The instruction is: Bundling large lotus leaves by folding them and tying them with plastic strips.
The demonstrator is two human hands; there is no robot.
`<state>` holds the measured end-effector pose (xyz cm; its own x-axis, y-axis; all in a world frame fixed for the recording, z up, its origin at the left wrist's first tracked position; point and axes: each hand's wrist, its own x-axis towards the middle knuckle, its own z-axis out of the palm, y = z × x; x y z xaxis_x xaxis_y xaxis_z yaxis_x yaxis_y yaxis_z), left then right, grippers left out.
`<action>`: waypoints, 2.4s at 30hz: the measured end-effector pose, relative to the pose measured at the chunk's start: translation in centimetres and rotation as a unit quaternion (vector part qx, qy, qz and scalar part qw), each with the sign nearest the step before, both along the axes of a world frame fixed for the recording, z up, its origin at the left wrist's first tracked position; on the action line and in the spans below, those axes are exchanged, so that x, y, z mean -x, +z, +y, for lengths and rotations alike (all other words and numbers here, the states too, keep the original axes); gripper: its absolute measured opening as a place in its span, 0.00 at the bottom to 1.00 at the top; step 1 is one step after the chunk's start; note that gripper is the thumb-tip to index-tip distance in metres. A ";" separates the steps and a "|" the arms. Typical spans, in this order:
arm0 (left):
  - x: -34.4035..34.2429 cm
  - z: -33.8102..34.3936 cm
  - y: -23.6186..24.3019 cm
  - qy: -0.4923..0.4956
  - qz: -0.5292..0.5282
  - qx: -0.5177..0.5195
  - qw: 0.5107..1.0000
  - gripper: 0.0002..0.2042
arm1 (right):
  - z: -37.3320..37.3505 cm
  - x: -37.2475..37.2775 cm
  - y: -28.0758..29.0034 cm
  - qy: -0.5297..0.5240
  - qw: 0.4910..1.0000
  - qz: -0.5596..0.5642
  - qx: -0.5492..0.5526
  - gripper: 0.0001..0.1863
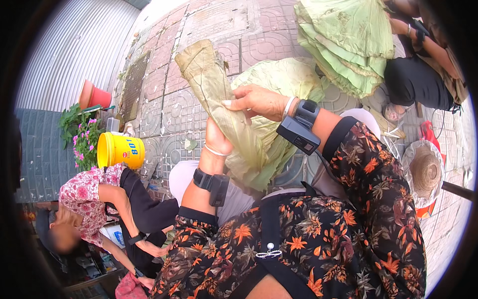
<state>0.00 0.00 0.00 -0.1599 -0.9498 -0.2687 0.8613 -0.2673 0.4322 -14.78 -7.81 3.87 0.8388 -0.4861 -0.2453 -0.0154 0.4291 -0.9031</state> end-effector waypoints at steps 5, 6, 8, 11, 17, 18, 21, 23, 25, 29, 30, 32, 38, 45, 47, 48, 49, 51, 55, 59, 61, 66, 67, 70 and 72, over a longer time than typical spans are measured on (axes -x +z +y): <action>0.4 -0.6 -1.6 0.001 -0.041 0.001 0.999 0.22 | -0.5 0.2 -1.8 -0.054 0.997 -0.046 -0.041 0.11; 0.7 -0.5 -1.7 0.002 -0.040 -0.003 0.999 0.22 | -0.4 0.1 -1.8 -0.053 0.997 -0.046 -0.045 0.11; 1.0 -0.3 -1.8 0.038 -0.144 0.003 0.989 0.24 | -0.1 -0.2 -1.9 -0.121 0.992 -0.020 -0.013 0.06; 1.5 -0.6 -0.4 0.111 -0.152 0.030 0.982 0.24 | -0.3 -0.2 -1.7 -0.216 0.976 0.016 0.033 0.07; 2.6 0.2 1.5 0.057 -0.333 0.104 0.935 0.24 | -0.8 -0.8 -2.2 -0.286 0.958 -0.015 -0.001 0.08; 2.4 0.4 1.4 0.030 -0.334 0.076 0.939 0.24 | -0.6 -0.8 -1.6 -0.292 0.956 -0.016 -0.034 0.08; 2.4 0.6 0.6 -0.003 -0.336 0.036 0.941 0.22 | -0.1 -0.3 -0.2 -0.258 0.966 0.021 0.014 0.08; 2.9 0.7 0.9 -0.029 -0.301 0.022 0.953 0.21 | -0.6 0.0 -1.3 -0.248 0.968 0.021 0.026 0.08; 3.1 0.8 1.0 -0.016 -0.296 0.029 0.955 0.20 | -0.8 0.0 -1.5 -0.238 0.970 0.022 0.036 0.08; 2.5 1.2 1.1 -0.019 -0.286 0.019 0.958 0.17 | -0.6 -0.1 -0.4 -0.226 0.973 0.033 0.011 0.08; 2.5 1.1 1.1 -0.017 -0.278 0.012 0.960 0.17 | -0.6 0.0 0.0 -0.227 0.973 0.036 0.007 0.08; 2.5 1.2 1.3 -0.025 -0.272 0.011 0.962 0.17 | -0.7 0.2 0.3 -0.228 0.973 0.036 0.003 0.09; 2.0 1.1 1.8 -0.062 -0.236 0.014 0.970 0.19 | -0.5 0.1 0.8 -0.238 0.971 0.030 0.013 0.08; 2.0 0.6 1.2 0.013 -0.257 0.037 0.966 0.18 | -0.4 -0.2 -1.1 -0.217 0.973 0.065 0.036 0.10; 1.9 0.5 0.8 0.015 -0.262 0.037 0.964 0.17 | -0.5 -0.2 -1.4 -0.217 0.973 0.060 0.059 0.11; 1.8 0.6 0.8 0.018 -0.261 0.024 0.965 0.17 | -0.4 -0.2 -1.3 -0.221 0.973 0.049 0.054 0.11; 1.8 0.6 0.8 0.021 -0.261 0.012 0.965 0.17 | -0.3 -0.2 -1.1 -0.225 0.972 0.038 0.049 0.11; 1.7 0.7 0.8 0.021 -0.252 0.006 0.967 0.17 | -0.4 -0.2 -0.6 -0.227 0.972 0.040 0.043 0.12; 1.6 0.7 0.8 0.009 -0.210 -0.008 0.978 0.18 | -1.0 -0.2 -1.0 -0.261 0.958 0.080 0.089 0.16; 1.5 0.8 1.0 0.025 -0.200 -0.008 0.979 0.19 | -1.1 -0.1 -1.1 -0.330 0.931 0.068 0.141 0.16; 1.5 0.8 0.7 0.022 -0.192 0.003 0.981 0.20 | -1.3 0.1 -1.3 -0.338 0.929 0.050 0.140 0.15; 1.9 0.8 0.7 0.009 -0.183 0.011 0.983 0.20 | -1.5 -0.1 -1.8 -0.336 0.919 0.060 0.198 0.14; 1.9 0.9 0.7 0.009 -0.185 0.013 0.983 0.20 | -1.5 -0.2 -1.9 -0.335 0.912 0.068 0.228 0.14; 2.0 0.8 0.4 0.012 -0.201 0.016 0.979 0.20 | -1.4 -0.1 -1.6 -0.327 0.897 0.085 0.285 0.14; 2.0 0.8 0.3 0.011 -0.201 0.014 0.979 0.20 | -1.1 0.1 -0.9 -0.315 0.895 0.099 0.299 0.13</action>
<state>-1.98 0.80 0.32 -0.0261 -0.9598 -0.2793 0.6253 -0.2337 0.7446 -14.87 -8.91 2.96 0.3208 -0.9415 0.1029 -0.1248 -0.1497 -0.9808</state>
